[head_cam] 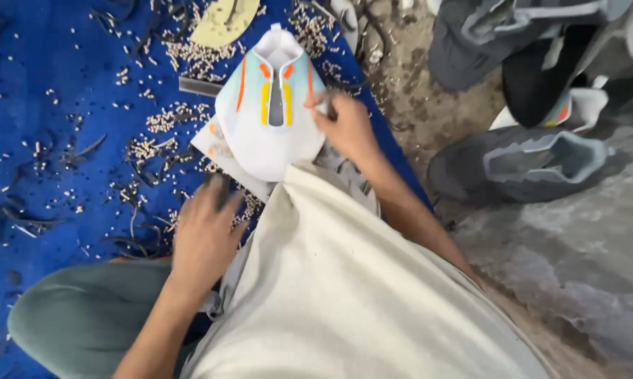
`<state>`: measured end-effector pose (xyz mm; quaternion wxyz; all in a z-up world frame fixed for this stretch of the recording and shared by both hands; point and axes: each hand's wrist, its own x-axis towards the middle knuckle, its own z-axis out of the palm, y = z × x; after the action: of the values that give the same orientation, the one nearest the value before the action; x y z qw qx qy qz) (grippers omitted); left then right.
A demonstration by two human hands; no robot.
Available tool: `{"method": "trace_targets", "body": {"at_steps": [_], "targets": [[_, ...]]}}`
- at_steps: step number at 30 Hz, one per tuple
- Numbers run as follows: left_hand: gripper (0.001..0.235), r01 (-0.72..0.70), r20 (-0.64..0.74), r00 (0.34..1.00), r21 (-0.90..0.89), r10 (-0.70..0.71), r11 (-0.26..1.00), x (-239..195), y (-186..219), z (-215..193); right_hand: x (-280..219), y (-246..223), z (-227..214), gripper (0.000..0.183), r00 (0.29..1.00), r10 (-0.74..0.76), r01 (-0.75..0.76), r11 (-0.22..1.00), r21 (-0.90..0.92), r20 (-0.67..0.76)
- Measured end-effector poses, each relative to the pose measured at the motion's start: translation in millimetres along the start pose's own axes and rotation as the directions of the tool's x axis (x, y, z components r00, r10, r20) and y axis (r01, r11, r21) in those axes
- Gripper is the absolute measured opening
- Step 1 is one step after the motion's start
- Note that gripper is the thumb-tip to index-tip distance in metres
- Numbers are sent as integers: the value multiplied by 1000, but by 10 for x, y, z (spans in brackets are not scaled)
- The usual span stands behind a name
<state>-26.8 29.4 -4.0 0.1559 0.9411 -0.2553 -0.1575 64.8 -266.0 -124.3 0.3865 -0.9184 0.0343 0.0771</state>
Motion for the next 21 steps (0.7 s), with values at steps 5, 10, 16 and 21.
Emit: {"method": "trace_targets", "body": {"at_steps": [5, 10, 16, 21], "targets": [[93, 568, 134, 811, 48, -569, 822, -543, -8, 223, 422, -437, -71, 24, 966, -194, 37, 762, 647, 173], [96, 707, 273, 703, -169, -656, 687, -635, -249, 333, 576, -196, 359, 5, 929, -233, -92, 607, 789, 287], [87, 470, 94, 756, -767, -648, 437, -807, -88, 352, 447, -204, 427, 5, 947, -302, 141, 692, 708, 107], [88, 57, -264, 813, -851, -519, 522, -531, 337, -538, 240, -327, 370, 19, 896, -443, 409, 806, 427, -22]]}}
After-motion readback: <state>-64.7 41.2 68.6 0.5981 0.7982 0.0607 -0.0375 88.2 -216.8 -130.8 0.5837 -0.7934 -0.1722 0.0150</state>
